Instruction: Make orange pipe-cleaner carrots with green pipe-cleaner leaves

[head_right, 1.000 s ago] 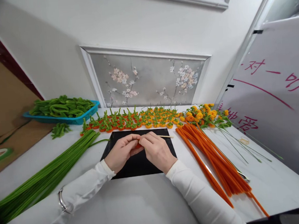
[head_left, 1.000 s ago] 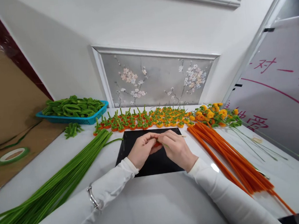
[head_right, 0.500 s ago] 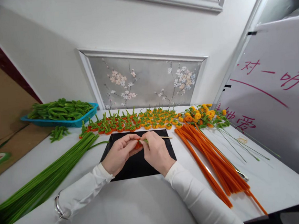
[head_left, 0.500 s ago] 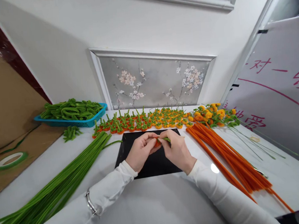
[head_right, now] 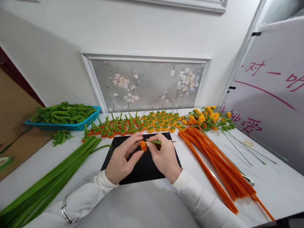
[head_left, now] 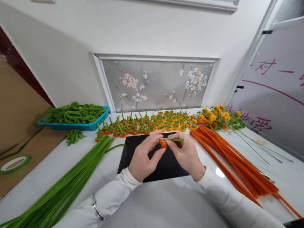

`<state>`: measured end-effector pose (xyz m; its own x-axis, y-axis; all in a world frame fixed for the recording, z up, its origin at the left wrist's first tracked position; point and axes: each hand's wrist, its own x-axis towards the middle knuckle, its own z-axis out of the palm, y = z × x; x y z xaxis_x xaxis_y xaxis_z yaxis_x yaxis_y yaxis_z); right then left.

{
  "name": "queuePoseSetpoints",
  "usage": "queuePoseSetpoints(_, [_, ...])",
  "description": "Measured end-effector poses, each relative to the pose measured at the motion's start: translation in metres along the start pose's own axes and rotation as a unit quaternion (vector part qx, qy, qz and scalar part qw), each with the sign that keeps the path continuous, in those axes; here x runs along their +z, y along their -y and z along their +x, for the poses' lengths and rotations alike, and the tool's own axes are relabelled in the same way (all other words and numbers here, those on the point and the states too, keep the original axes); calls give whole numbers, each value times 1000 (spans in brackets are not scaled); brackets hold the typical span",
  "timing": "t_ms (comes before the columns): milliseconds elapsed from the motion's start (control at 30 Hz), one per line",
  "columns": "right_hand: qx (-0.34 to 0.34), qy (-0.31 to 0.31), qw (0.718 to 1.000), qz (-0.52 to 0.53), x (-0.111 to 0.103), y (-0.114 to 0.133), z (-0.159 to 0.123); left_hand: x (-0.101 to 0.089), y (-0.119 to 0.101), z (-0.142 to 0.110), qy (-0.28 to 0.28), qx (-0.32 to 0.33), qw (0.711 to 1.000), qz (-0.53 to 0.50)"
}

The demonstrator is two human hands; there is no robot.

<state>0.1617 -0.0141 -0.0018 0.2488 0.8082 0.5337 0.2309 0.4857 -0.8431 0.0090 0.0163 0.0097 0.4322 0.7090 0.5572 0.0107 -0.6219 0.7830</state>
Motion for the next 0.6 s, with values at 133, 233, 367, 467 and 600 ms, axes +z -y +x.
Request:
queuePoseSetpoints(133, [-262, 33, 957, -124, -10, 1, -2, -5, -10, 12, 9, -272, 942, -195])
queuePoseSetpoints(233, [-342, 67, 924, -160, -12, -2, -3, -9, -12, 15, 80, -352, 893, -271])
queuePoseSetpoints(367, [-339, 52, 925, -166, -9, -4, -4, -9, -11, 13, 84, -305, 897, -309])
queuePoseSetpoints(467, [-283, 21, 947, -151, -6, -1, -5, -6, -10, 12, 61, -257, 923, -281])
queuePoseSetpoints(600, [-132, -23, 987, -89, -1, 4, -6, 0, -11, 10, 19, -132, 983, -129])
